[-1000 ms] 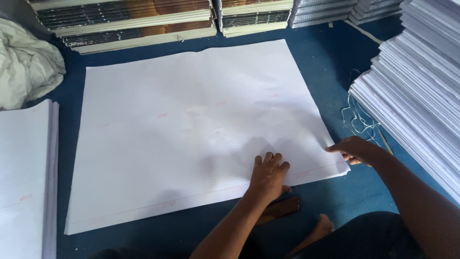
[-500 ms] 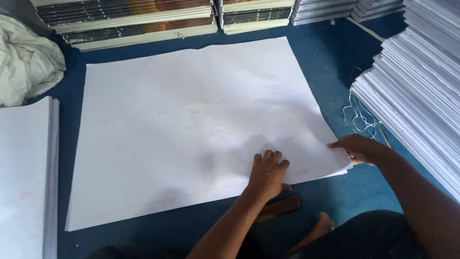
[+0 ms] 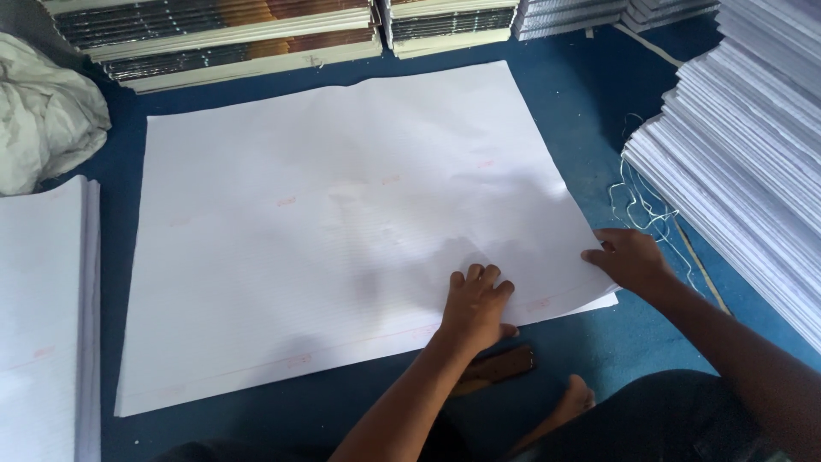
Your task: The person folds large sheets of lined paper in half and uses a wooden block to press the crease flat. They repeat this process for multiple sheets, stacking the folded papers on the floor.
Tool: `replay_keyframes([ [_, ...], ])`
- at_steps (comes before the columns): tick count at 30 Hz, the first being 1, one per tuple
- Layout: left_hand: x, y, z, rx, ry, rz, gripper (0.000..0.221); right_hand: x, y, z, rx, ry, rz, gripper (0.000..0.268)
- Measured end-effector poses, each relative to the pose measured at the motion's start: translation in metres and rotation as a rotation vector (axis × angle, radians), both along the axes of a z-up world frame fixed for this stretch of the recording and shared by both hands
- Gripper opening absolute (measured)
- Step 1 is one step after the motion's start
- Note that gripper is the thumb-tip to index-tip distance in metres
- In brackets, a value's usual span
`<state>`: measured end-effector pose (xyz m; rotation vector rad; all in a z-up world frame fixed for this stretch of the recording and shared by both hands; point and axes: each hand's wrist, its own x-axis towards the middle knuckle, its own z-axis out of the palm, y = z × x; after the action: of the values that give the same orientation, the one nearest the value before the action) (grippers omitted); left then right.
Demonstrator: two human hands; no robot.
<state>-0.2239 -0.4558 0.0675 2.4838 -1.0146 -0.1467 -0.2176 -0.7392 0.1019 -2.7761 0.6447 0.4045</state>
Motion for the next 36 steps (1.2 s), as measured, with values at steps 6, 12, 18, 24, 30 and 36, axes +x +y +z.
replay_keyframes([
  [6, 0.005, -0.003, 0.003, 0.038, 0.065, 0.001, 0.070, -0.001, -0.011, -0.008, 0.138, -0.112, -0.117, 0.053],
  [12, 0.011, -0.008, -0.007, -0.055, 0.105, 0.063, 0.032, -0.001, -0.016, -0.004, 0.504, 0.002, -0.287, 0.043],
  [18, 0.034, -0.016, -0.013, -0.032, 0.286, 0.155, 0.027, -0.016, -0.040, 0.005, 0.811, 0.382, -0.523, 0.041],
  [24, 0.054, -0.037, -0.030, -0.201, 0.410, 0.304, 0.027, -0.037, -0.050, -0.006, 0.849, 0.448, -0.651, 0.033],
  [30, 0.075, -0.084, -0.060, -0.731, 0.932, 0.370, 0.035, -0.027, -0.046, -0.002, 0.498, 0.457, -0.347, 0.042],
  [36, 0.090, -0.106, -0.058, -1.248, 1.369, 0.422, 0.084, 0.000, 0.001, 0.003, -0.150, 0.191, 0.792, 0.029],
])
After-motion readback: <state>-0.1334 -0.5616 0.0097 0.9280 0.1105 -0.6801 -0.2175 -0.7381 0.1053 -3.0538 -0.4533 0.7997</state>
